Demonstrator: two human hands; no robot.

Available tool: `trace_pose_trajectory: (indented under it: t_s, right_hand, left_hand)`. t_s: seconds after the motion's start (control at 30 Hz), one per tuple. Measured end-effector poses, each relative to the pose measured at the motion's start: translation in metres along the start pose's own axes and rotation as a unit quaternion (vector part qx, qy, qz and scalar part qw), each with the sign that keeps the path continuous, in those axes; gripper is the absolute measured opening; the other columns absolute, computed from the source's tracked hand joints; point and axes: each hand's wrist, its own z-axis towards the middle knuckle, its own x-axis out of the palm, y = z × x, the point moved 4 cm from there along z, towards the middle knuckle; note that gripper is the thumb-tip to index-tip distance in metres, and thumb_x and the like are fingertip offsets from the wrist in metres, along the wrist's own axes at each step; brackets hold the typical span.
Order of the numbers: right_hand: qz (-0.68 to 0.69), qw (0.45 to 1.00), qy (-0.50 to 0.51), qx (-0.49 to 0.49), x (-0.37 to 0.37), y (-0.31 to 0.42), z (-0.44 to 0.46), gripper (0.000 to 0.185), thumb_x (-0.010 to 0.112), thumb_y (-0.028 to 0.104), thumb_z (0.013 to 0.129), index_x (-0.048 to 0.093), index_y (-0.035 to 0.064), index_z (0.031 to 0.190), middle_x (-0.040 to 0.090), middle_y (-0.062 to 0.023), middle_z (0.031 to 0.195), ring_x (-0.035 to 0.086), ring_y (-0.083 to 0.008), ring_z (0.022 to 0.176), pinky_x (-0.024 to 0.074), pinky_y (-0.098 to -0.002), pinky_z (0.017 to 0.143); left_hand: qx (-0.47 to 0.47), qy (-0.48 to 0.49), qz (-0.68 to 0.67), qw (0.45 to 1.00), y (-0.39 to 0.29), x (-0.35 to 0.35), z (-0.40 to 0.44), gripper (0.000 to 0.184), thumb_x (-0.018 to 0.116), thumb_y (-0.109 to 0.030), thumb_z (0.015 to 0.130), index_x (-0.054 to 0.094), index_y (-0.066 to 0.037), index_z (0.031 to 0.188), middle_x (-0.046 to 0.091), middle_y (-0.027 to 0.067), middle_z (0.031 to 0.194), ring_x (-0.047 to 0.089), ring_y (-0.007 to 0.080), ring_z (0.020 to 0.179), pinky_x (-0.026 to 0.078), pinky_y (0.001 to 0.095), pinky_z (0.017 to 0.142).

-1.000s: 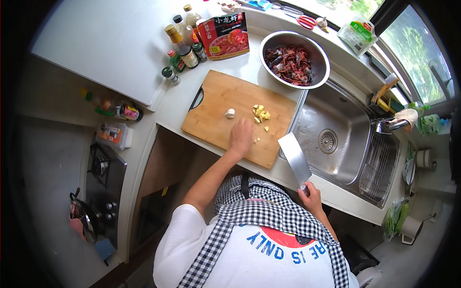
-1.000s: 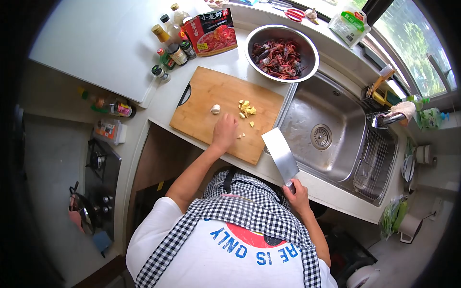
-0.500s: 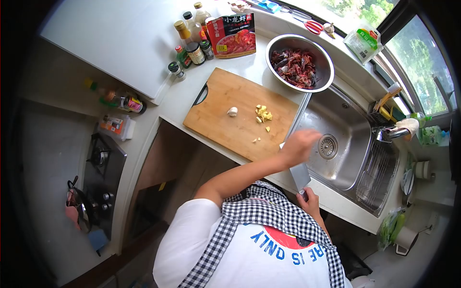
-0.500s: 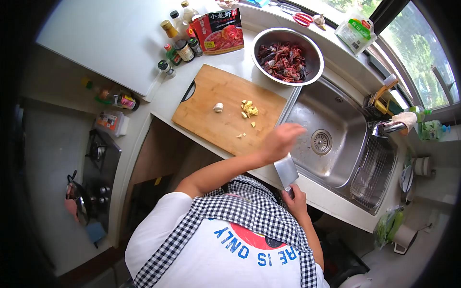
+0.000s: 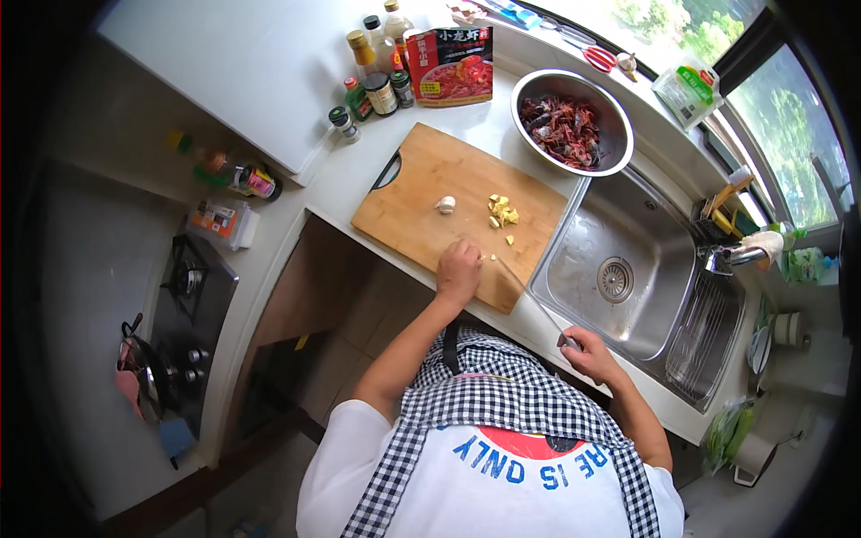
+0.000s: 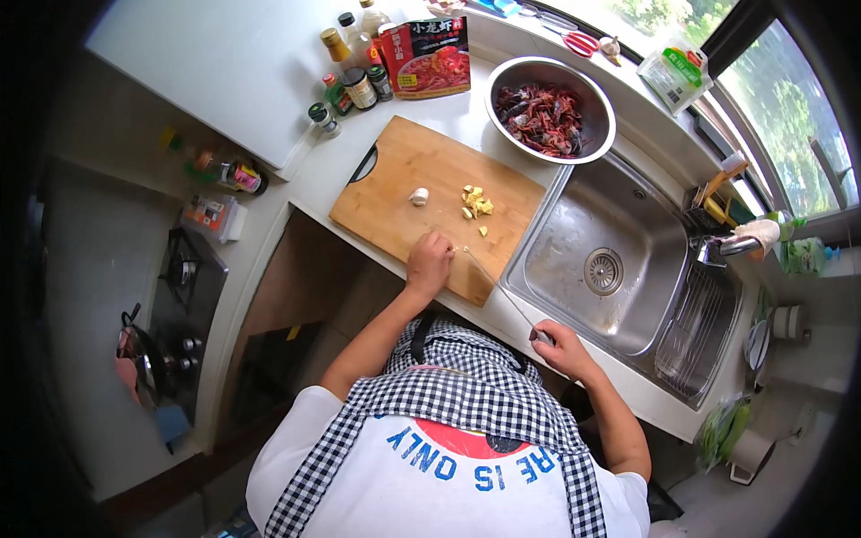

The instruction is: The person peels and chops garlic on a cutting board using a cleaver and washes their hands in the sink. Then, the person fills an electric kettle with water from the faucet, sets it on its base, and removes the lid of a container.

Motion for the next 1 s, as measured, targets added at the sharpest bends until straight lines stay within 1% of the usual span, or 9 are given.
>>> trace_pose_trajectory:
  t_s: [0.07,0.2,0.33,0.37,0.5,0.6,0.7,0.83,1.0]
  right_hand:
    - [0.063,0.988,0.072,0.123,-0.008,0.018,0.007,0.014,0.059,0.015,0.082,0.059,0.0053,0.093,0.053,0.0013,0.069,0.048,-0.0067,0.054,0.0382,-0.0230,0.048]
    - [0.073,0.984,0.102,0.123,-0.021,0.021,0.032,0.011,0.058,0.014,0.083,0.059,0.0064,0.091,0.050,0.0031,0.063,0.044,-0.0050,0.049,0.0351,-0.0220,0.042]
    - [-0.066,0.995,0.036,-0.061,-0.023,0.042,0.062,0.015,0.058,0.016,0.084,0.060,0.0043,0.093,0.054,0.0015,0.070,0.049,-0.0064,0.058,0.0406,-0.0232,0.051]
    - [-0.051,0.997,0.056,0.003,-0.024,0.039,0.060,0.016,0.058,0.016,0.086,0.060,0.0035,0.095,0.055,0.0014,0.072,0.050,-0.0071,0.061,0.0419,-0.0233,0.054]
    - [0.132,0.989,0.061,0.014,-0.006,0.031,0.053,0.013,0.058,0.014,0.087,0.057,0.0047,0.097,0.051,0.0018,0.067,0.047,-0.0059,0.057,0.0389,-0.0217,0.051]
    - [0.224,0.972,0.026,-0.063,0.013,0.012,0.047,0.020,0.060,0.014,0.087,0.053,0.0054,0.103,0.048,0.0027,0.063,0.046,-0.0061,0.053,0.0371,-0.0233,0.047]
    - [-0.031,0.994,-0.068,-0.083,0.009,0.000,0.033,0.026,0.064,0.017,0.086,0.052,0.0042,0.105,0.053,-0.0050,0.063,0.054,-0.0154,0.053,0.0403,-0.0302,0.047]
    - [-0.258,0.946,-0.149,-0.130,-0.006,-0.026,0.026,0.039,0.069,0.032,0.083,0.052,0.0050,0.105,0.059,-0.0154,0.069,0.060,-0.0346,0.063,0.0459,-0.0412,0.055]
    - [-0.334,0.914,-0.132,-0.191,-0.016,-0.042,0.040,0.039,0.069,0.034,0.082,0.053,0.0066,0.104,0.060,-0.0126,0.070,0.060,-0.0325,0.063,0.0463,-0.0407,0.054]
  left_hand:
    - [-0.018,-0.022,0.013,1.000,0.003,-0.013,-0.005,0.011,0.069,-0.004,0.071,0.058,-0.004,0.075,0.056,0.0111,0.081,0.056,0.0304,0.081,0.046,0.0402,0.071]
    - [-0.035,-0.039,-0.010,0.999,0.009,-0.025,-0.013,0.011,0.069,-0.003,0.070,0.059,-0.004,0.075,0.056,0.0113,0.081,0.056,0.0311,0.081,0.046,0.0405,0.071]
    - [-0.025,-0.033,-0.029,0.999,0.003,-0.020,-0.017,0.011,0.069,-0.002,0.070,0.060,-0.004,0.076,0.056,0.0113,0.081,0.057,0.0312,0.080,0.046,0.0406,0.070]
    - [-0.020,-0.031,-0.036,0.999,-0.002,-0.013,-0.020,0.011,0.069,-0.002,0.070,0.060,-0.004,0.076,0.056,0.0113,0.081,0.057,0.0312,0.080,0.046,0.0405,0.069]
    - [-0.010,-0.012,-0.065,0.998,-0.018,0.005,-0.012,0.012,0.068,0.000,0.068,0.060,-0.004,0.076,0.056,0.0109,0.079,0.057,0.0302,0.078,0.047,0.0403,0.068]
    - [0.022,-0.004,-0.069,0.997,-0.023,0.023,-0.010,0.013,0.069,-0.001,0.069,0.062,-0.004,0.079,0.057,0.0107,0.080,0.058,0.0299,0.077,0.047,0.0402,0.067]
    - [-0.012,-0.027,-0.100,0.995,-0.023,0.019,-0.011,0.017,0.069,-0.002,0.069,0.063,-0.003,0.085,0.059,0.0111,0.082,0.059,0.0300,0.077,0.048,0.0398,0.067]
    - [-0.044,-0.075,-0.082,0.993,0.000,-0.003,-0.030,0.023,0.070,0.000,0.067,0.064,-0.003,0.089,0.060,0.0122,0.087,0.060,0.0295,0.080,0.049,0.0376,0.072]
    - [-0.089,-0.101,-0.047,0.990,0.033,-0.021,-0.039,0.022,0.072,0.000,0.066,0.062,-0.003,0.086,0.059,0.0107,0.087,0.058,0.0291,0.082,0.048,0.0364,0.072]
